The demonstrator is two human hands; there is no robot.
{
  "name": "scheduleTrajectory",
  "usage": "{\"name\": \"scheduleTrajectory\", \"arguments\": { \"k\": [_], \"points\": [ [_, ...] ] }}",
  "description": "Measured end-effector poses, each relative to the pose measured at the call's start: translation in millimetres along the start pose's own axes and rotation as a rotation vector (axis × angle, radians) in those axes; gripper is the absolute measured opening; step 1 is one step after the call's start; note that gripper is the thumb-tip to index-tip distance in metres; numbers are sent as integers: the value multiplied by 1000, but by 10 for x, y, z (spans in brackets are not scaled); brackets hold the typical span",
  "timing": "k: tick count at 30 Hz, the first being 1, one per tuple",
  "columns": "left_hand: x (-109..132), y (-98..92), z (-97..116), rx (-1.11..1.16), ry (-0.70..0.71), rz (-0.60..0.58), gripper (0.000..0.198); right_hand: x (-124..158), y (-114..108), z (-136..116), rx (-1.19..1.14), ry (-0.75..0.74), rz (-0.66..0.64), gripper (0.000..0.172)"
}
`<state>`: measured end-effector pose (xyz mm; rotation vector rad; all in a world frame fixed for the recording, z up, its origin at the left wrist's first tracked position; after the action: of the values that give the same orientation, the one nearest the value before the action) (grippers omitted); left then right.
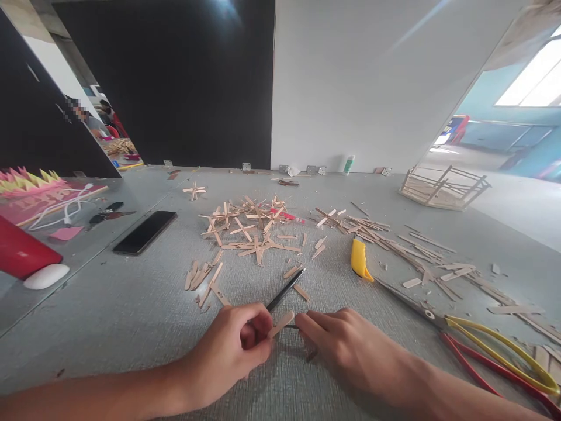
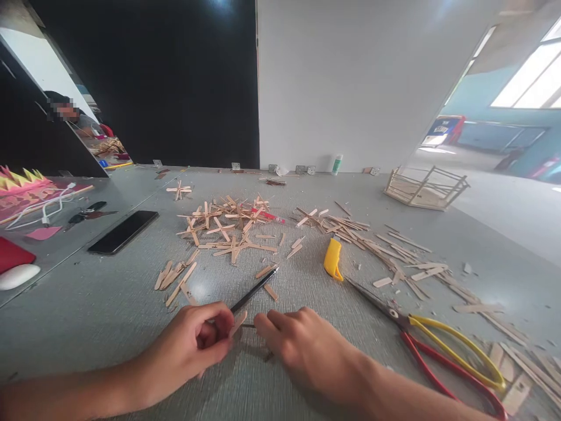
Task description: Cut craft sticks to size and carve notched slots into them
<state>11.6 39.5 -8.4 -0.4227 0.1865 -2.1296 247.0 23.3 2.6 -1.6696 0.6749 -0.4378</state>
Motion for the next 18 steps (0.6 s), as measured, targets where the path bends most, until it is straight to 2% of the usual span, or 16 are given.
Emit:
{"name": "scheduleTrajectory", "arguments": {
  "k": [3,7,11,13,15,18],
  "points": [
    [-6,-14,-11,17,9,-48,14,8,71,46,-38,5,36,21],
    [-14,-23,-27,27,23,-54,13,20,176,66,-32,13,92,26],
    [-5,-18,-40,66,38,-62,13,48,153,45,24,9,131,28],
    [14,-23,-42,125,54,-30,31,66,85,17,86,30,181,26],
    [36,-39,-43,195,63,50,50,78,8,-12,159,48,197,24],
    [53,-65,-48,231,37,117,41,80,-98,-31,201,71,110,25]
  ]
}}
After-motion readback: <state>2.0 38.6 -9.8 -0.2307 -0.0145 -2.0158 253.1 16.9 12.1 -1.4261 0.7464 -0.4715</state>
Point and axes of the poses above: each hand's wrist, its own x-axis away from the middle knuckle, its own y-axis out of the palm, z = x × y, the point moved 1 cm from there along -x, towards the middle knuckle, and after that the axes turned 1 degree about x, right-handed, at the moved point
